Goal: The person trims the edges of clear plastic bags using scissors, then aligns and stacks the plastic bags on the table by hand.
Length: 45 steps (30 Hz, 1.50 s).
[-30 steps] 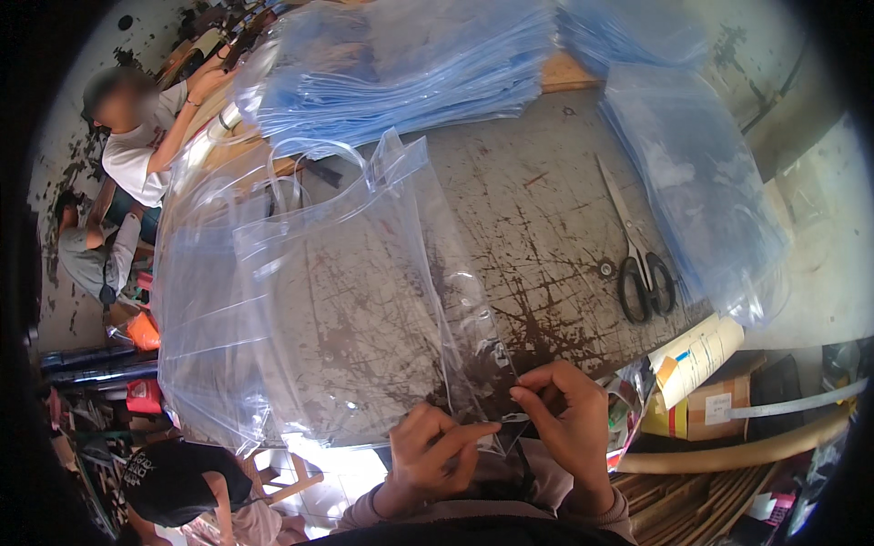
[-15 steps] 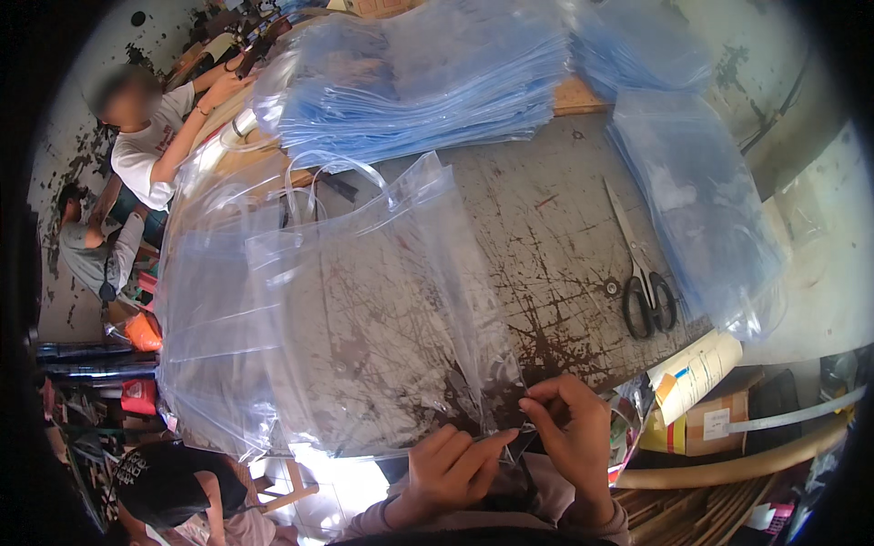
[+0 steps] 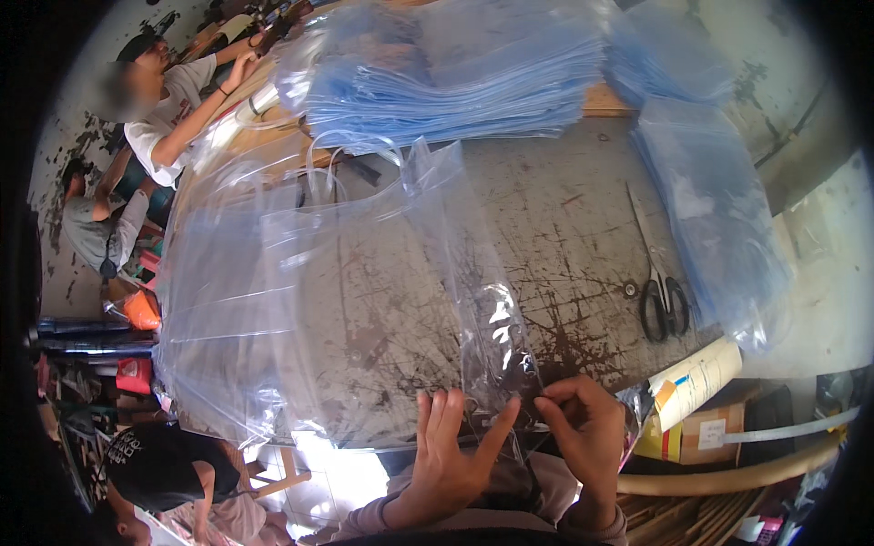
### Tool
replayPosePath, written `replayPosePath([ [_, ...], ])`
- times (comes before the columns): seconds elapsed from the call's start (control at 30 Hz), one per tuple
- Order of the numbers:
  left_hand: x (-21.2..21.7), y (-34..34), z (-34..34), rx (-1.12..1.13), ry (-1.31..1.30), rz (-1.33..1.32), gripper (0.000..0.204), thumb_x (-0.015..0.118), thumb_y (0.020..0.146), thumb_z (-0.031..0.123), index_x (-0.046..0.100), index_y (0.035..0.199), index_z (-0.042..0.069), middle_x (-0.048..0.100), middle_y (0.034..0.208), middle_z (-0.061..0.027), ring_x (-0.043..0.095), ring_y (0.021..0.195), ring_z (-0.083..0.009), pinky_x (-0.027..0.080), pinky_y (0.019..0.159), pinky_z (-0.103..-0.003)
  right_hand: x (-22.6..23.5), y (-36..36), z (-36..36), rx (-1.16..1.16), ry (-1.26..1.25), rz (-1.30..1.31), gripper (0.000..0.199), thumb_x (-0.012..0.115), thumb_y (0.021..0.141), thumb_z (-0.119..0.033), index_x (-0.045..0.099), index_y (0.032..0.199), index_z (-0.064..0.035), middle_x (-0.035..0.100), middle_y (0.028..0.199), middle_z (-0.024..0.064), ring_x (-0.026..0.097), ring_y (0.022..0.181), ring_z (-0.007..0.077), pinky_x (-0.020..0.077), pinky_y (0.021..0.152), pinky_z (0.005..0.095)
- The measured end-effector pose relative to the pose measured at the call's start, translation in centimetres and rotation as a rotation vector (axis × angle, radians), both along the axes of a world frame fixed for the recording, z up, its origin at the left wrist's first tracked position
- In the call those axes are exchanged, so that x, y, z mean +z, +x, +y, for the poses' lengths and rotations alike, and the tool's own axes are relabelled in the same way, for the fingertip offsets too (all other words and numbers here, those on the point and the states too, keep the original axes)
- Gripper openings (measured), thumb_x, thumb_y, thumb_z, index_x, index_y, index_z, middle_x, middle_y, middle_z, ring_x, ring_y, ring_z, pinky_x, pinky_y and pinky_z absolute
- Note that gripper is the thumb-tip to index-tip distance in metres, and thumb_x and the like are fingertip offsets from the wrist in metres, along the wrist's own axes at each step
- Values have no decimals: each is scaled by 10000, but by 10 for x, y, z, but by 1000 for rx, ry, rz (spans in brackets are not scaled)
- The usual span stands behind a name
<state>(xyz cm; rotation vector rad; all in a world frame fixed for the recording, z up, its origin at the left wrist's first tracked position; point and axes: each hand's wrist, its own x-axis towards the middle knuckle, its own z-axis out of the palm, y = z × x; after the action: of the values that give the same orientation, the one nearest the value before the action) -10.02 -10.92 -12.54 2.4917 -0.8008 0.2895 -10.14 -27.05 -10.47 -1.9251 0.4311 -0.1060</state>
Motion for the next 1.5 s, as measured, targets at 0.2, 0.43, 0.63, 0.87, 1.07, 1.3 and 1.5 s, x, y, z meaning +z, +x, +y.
replayPosePath([
  [0.2,1,2,1,-111,282,6,536,538,812,389,488,1281,136,387,1333,-227,354,1251,-381,206,974,-648,-1,1,1,39,23,-24,99,693,742,-23,616,804,-19,580,635,-3,461,521,17,346,477,179],
  [0.43,6,3,-12,-64,185,128,705,613,708,536,473,1295,171,296,1368,-291,293,1268,-460,156,931,-713,8,0,-16,109,157,55,76,634,810,-45,624,871,0,604,713,28,554,610,48,413,522,186],
  [0.63,8,1,-20,-28,179,153,617,621,706,400,488,1286,236,288,1363,-307,238,1282,-497,132,940,-718,0,-9,-27,74,414,15,117,557,862,-27,597,955,31,617,765,68,597,681,90,455,542,200],
  [0.87,7,-1,-21,-3,223,153,588,603,712,384,501,1273,244,282,1369,-302,223,1287,-498,79,905,-758,-1,-6,-40,-71,375,-138,113,553,855,-11,586,955,31,601,791,71,591,691,108,477,567,211],
  [1.07,7,7,-9,-34,255,116,603,614,694,388,503,1271,249,312,1374,-260,255,1302,-439,7,868,-789,-6,42,-89,-287,-703,-423,180,586,830,-59,567,996,8,546,955,137,584,830,241,472,709,323],
  [1.3,29,22,-2,-8,176,95,626,610,689,363,500,1275,172,362,1373,-202,283,1301,-404,-42,910,-757,-7,45,-95,-207,-847,-198,332,622,783,-88,532,1096,-24,510,1004,179,526,896,381,424,781,402],
  [1.5,6,26,-10,-134,205,50,597,600,705,340,503,1269,171,380,1393,-104,298,1296,-398,-12,937,-742,11,12,-83,-162,-711,-12,365,608,780,-31,528,1135,-30,551,876,129,585,764,279,454,703,344],
])
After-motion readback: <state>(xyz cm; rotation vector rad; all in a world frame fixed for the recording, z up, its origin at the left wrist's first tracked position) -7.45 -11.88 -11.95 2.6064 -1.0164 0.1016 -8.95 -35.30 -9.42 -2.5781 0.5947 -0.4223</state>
